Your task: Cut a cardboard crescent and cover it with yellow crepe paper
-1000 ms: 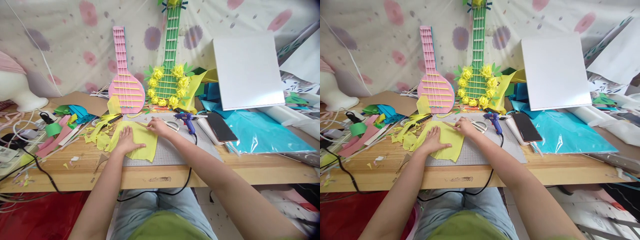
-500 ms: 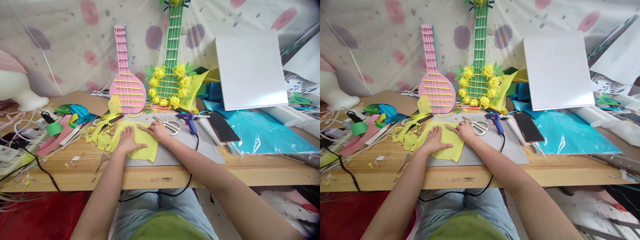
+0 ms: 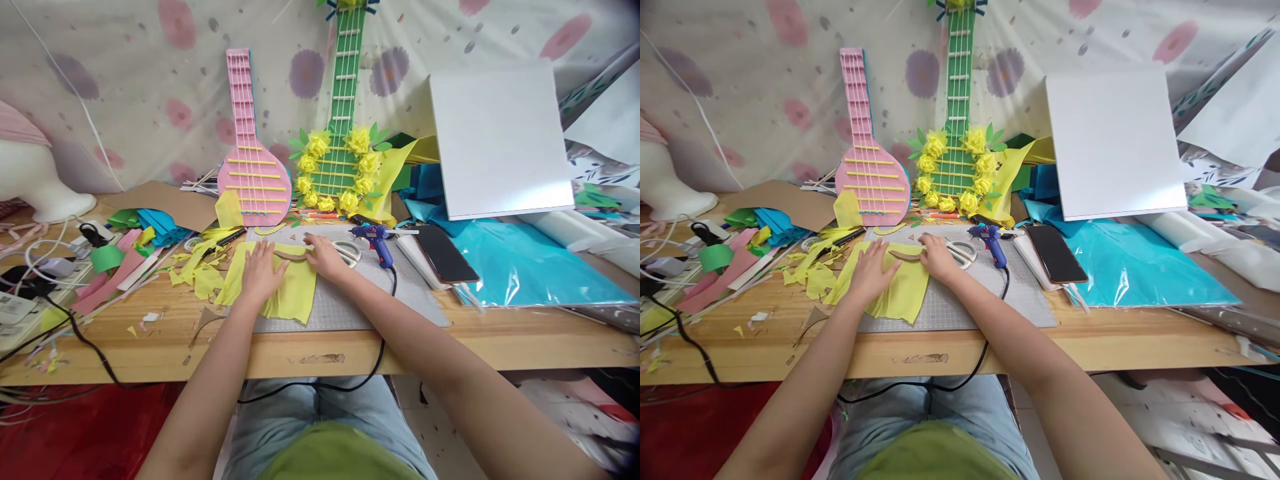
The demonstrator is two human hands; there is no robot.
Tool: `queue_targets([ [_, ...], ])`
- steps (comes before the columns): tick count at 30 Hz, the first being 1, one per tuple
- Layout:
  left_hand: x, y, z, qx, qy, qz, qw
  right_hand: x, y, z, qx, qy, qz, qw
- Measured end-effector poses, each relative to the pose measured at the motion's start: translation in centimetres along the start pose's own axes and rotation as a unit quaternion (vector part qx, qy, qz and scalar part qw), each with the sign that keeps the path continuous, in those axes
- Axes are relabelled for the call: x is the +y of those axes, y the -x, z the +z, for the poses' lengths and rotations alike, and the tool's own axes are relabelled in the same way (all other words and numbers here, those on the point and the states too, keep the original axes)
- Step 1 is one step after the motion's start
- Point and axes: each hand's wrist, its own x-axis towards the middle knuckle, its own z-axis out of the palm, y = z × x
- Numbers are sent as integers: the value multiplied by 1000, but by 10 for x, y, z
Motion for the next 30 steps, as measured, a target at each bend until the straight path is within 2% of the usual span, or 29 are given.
queue_targets([
  [1,5,-1,1,2,2,23,1000,2,1,-1,9,-16,7,1000],
  [3,14,-2,6,-30,3,73,997,6,3,-1,18,-37,13,999],
  [6,19,0,14,-80,-5,104,991,9,7,1,16,-35,11,999],
  [10,17,3,16,-104,-15,106,989,6,10,3,6,-10,10,1000],
  [21,18,3,13,-119,-19,106,987,-4,13,0,-63,119,-4,991],
  [30,23,2,12,-134,-29,90,986,-2,17,4,-72,139,-28,987],
])
